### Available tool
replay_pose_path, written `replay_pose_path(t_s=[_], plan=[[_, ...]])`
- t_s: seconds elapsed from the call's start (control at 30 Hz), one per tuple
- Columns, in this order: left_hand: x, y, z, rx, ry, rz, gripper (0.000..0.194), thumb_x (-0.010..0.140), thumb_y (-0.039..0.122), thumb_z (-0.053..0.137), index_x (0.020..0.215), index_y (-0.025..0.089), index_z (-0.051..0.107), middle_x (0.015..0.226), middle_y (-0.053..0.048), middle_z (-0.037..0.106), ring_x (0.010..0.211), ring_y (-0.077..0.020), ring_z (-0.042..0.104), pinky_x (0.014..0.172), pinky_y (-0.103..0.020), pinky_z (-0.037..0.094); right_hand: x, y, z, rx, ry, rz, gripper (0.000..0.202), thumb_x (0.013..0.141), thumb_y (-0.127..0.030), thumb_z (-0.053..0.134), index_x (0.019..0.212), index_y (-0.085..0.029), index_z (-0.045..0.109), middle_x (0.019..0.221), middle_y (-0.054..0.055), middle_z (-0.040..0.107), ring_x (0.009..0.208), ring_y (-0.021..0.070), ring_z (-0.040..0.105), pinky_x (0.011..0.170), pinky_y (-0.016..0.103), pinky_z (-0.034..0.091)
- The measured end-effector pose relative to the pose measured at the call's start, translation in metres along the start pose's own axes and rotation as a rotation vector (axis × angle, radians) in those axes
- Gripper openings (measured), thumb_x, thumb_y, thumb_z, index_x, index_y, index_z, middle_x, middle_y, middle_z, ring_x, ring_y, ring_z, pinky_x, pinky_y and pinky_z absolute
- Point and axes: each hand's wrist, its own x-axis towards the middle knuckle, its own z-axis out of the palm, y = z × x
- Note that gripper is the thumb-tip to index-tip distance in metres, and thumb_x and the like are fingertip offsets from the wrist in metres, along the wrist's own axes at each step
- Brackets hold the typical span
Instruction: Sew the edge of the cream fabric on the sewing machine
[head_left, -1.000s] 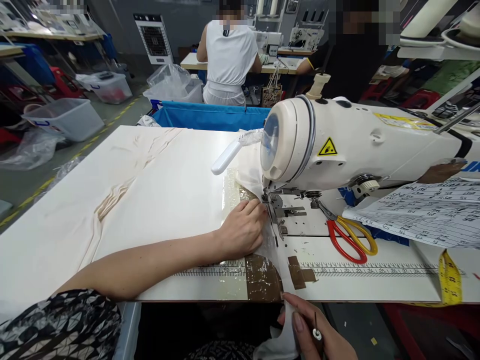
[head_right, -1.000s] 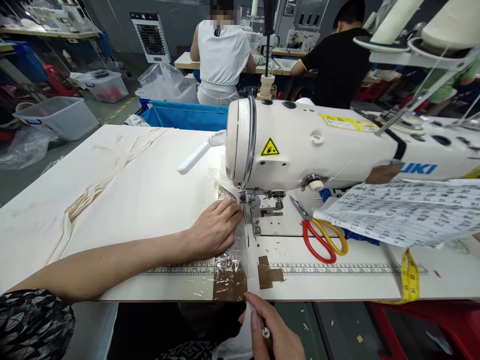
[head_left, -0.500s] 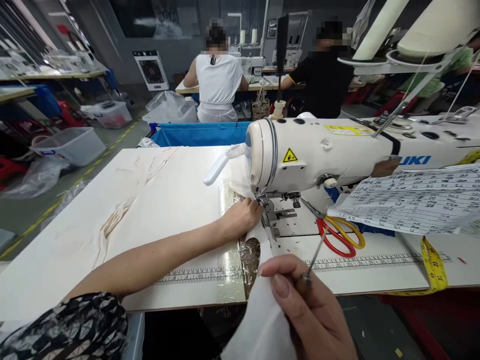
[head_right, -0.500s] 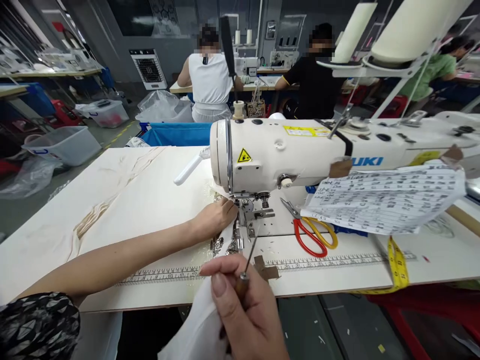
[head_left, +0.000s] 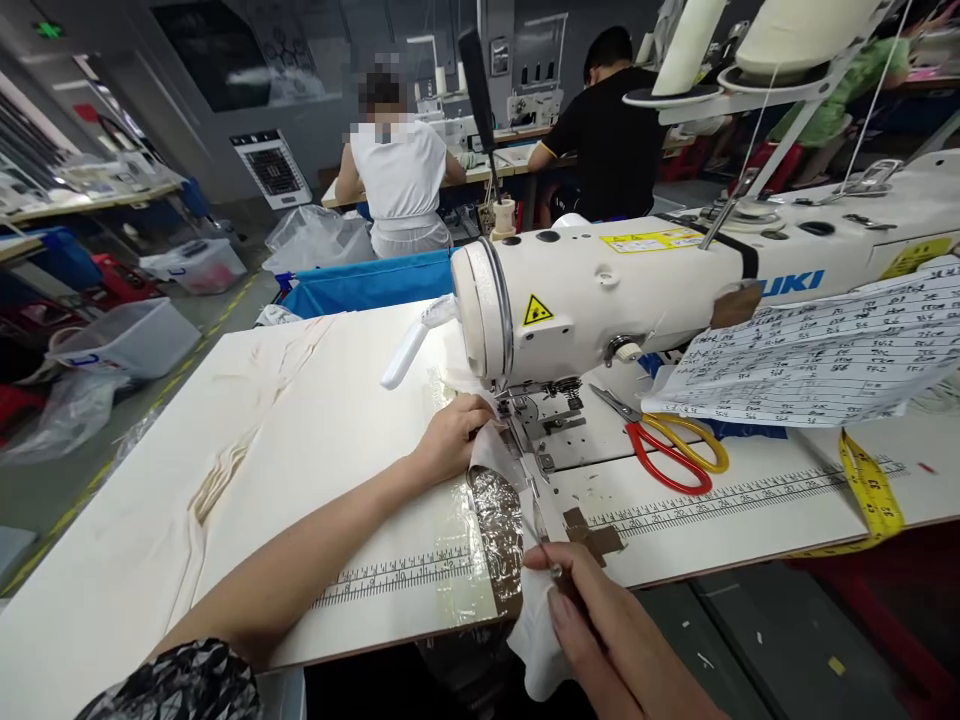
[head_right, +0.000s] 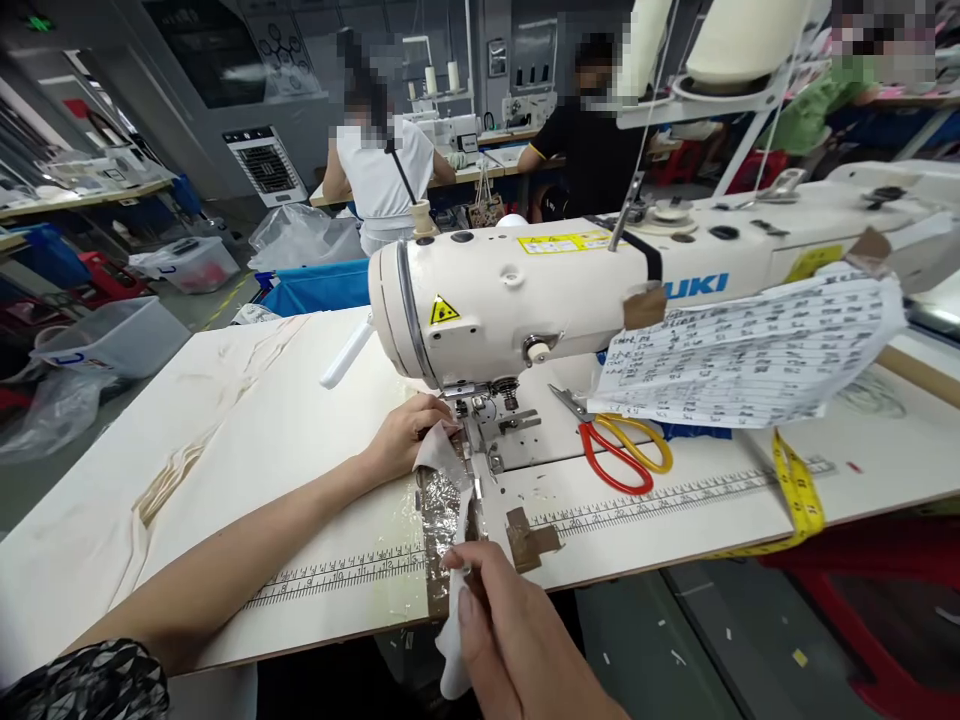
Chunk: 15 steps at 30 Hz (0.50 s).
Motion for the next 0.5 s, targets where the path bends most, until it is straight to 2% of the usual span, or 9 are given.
replay_pose_path(t_s=[0.1,0.13,0.2,0.23,0.3,0.33,0.37,0.5], plan=[[0.0,-0.002,0.0,-0.013,0.031,0.056,0.015,0.094,0.025,0.059,0.085,0.016,0.067,0.093,-0.007,0.067,0.09,-0.0167,0.064,0.075,-0.029,0.054,0.017,0.007,-0.005,-0.105,0.033,-0.142,0.032,0.104,-0.035,0.045,0.13,-0.026,0.062,0.127,0.004,0.066,0.117,0.0244,0.061,0.094,0.03,0.049],[-0.001,-0.003,0.001,-0.009,0.041,0.075,0.016,0.095,0.026,0.058,0.086,0.016,0.067,0.093,-0.007,0.067,0.089,-0.0167,0.064,0.075,-0.029,0.054,0.025,0.011,-0.007,-0.184,0.061,-0.186,0.034,0.105,-0.033,0.043,0.132,-0.023,0.06,0.129,0.005,0.065,0.117,0.0244,0.062,0.094,0.03,0.05],[-0.001,-0.005,0.002,0.012,0.066,0.114,0.018,0.096,0.026,0.055,0.087,0.017,0.067,0.091,-0.007,0.067,0.086,-0.0165,0.065,0.073,-0.029,0.054,0.044,0.02,-0.01,-0.384,0.142,-0.245,0.037,0.106,-0.03,0.036,0.133,-0.014,0.056,0.123,0.011,0.068,0.107,0.0256,0.068,0.081,0.031,0.055],[-0.001,-0.006,0.003,0.024,0.076,0.13,0.018,0.096,0.026,0.054,0.087,0.017,0.067,0.091,-0.007,0.067,0.085,-0.0164,0.065,0.072,-0.028,0.055,0.053,0.024,-0.01,-0.485,0.183,-0.272,0.038,0.106,-0.028,0.032,0.13,-0.009,0.055,0.109,0.013,0.072,0.092,0.0256,0.072,0.068,0.03,0.056],[0.0,-0.006,0.003,0.036,0.089,0.156,0.018,0.096,0.026,0.053,0.088,0.017,0.066,0.091,-0.007,0.067,0.084,-0.0167,0.065,0.071,-0.029,0.055,0.068,0.03,-0.006,-0.646,0.243,-0.334,0.037,0.104,-0.023,0.029,0.121,-0.005,0.057,0.08,0.01,0.073,0.062,0.0239,0.07,0.047,0.03,0.049],[0.0,-0.006,0.003,0.037,0.09,0.163,0.017,0.096,0.026,0.053,0.089,0.017,0.066,0.091,-0.007,0.067,0.084,-0.017,0.065,0.071,-0.029,0.055,0.074,0.032,-0.004,-0.695,0.255,-0.366,0.036,0.103,-0.021,0.029,0.116,-0.005,0.058,0.073,0.008,0.071,0.054,0.0227,0.068,0.043,0.03,0.045],[0.0,-0.006,0.003,0.035,0.089,0.167,0.016,0.096,0.026,0.054,0.089,0.017,0.065,0.091,-0.007,0.067,0.085,-0.0173,0.065,0.071,-0.029,0.055,0.078,0.033,0.0,-0.724,0.268,-0.396,0.034,0.102,-0.02,0.03,0.112,-0.007,0.06,0.072,0.007,0.07,0.053,0.022,0.067,0.043,0.03,0.044],[0.001,-0.005,0.002,0.017,0.092,0.163,0.016,0.097,0.027,0.054,0.089,0.017,0.064,0.092,-0.007,0.067,0.085,-0.0172,0.065,0.072,-0.029,0.056,0.084,0.038,0.01,-0.739,0.327,-0.455,0.033,0.1,-0.018,0.033,0.108,-0.01,0.065,0.091,0.008,0.074,0.067,0.022,0.071,0.051,0.03,0.046]])
